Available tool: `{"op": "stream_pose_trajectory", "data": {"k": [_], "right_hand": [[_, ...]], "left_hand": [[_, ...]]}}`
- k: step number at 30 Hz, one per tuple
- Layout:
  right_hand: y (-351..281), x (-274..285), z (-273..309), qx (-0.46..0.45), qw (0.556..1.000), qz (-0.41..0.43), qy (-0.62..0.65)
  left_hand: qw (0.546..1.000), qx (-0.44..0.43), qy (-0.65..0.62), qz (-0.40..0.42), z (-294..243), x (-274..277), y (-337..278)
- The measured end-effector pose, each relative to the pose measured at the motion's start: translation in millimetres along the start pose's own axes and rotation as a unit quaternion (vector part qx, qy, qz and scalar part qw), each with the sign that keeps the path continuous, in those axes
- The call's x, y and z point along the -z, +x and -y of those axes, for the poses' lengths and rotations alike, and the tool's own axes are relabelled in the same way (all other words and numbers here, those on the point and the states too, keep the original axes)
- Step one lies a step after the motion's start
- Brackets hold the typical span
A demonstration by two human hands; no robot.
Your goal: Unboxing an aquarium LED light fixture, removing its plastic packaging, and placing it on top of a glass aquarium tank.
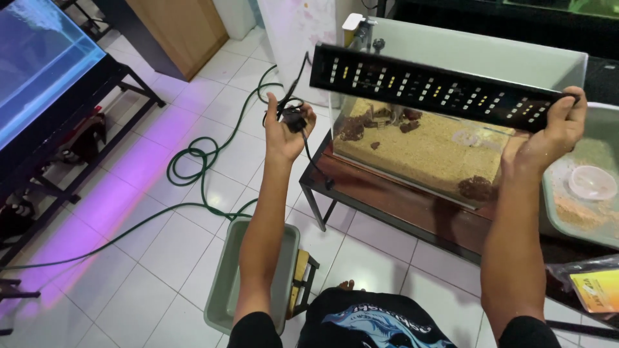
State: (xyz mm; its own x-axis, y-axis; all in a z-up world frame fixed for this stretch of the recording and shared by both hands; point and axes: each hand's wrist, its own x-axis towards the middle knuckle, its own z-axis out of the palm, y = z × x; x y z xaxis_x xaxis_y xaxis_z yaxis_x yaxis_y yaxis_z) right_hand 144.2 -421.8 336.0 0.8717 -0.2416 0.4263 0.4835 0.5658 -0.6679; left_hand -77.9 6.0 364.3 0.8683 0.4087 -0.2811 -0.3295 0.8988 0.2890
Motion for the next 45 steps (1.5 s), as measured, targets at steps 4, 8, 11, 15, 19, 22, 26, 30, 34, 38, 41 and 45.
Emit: {"op": "stream_pose_trajectory", "data": {"k": [4, 8, 11, 15, 19, 22, 26, 30, 34, 38, 41, 45], "right_hand": [[-1.5, 8.8, 12.4, 0.026, 0.999, 0.015, -0.015], [-0.4, 19.6, 23.2, 0.052, 0.998, 0.023, -0.013], [-2.0, 28.4, 31.1, 0.064, 0.997, 0.035, -0.035], [-2.8, 42.9, 17.0, 0.038, 0.997, -0.033, -0.052], [-17.8, 29.9, 3.5, 0.019, 0.997, -0.050, -0.063], [-24.9, 23.3, -4.6, -0.002, 0.999, -0.037, -0.038], [-26.8, 14.0, -3.9, -0.021, 0.995, -0.042, -0.083], [-26.9, 10.8, -8.8, -0.015, 0.993, -0.059, -0.100], [-22.4, 16.2, -20.1, -0.012, 0.993, -0.069, -0.091], [-20.6, 11.6, -23.0, -0.008, 0.998, -0.045, -0.052], [-16.0, 6.2, -19.4, 0.030, 0.999, -0.015, -0.040], [-10.8, -0.8, -10.4, 0.083, 0.995, 0.011, -0.059]], "left_hand": [[0.992, 0.058, -0.072, 0.085, 12.6, 2.6, 7.1], [0.999, 0.023, 0.042, -0.023, 27.0, -6.2, 5.0], [0.989, -0.006, 0.125, -0.076, 31.7, 15.6, 29.8], [0.950, -0.079, 0.248, -0.173, 36.8, 56.5, 59.4], [0.958, -0.054, 0.226, -0.168, 40.4, 88.0, 101.3], [0.968, 0.024, 0.140, -0.205, 47.8, 108.1, 136.2], [0.960, 0.018, 0.166, -0.224, 58.1, 113.5, 160.4], [0.913, 0.104, 0.167, -0.357, 60.1, 84.9, 128.3], [0.958, 0.169, 0.039, -0.231, 53.9, 90.1, 114.8], [0.975, 0.204, 0.020, -0.088, 44.7, 31.6, 80.5], [0.977, 0.201, 0.049, -0.049, 29.7, -7.4, 63.9], [0.976, 0.199, 0.089, 0.015, 14.3, -34.9, 54.5]]}}
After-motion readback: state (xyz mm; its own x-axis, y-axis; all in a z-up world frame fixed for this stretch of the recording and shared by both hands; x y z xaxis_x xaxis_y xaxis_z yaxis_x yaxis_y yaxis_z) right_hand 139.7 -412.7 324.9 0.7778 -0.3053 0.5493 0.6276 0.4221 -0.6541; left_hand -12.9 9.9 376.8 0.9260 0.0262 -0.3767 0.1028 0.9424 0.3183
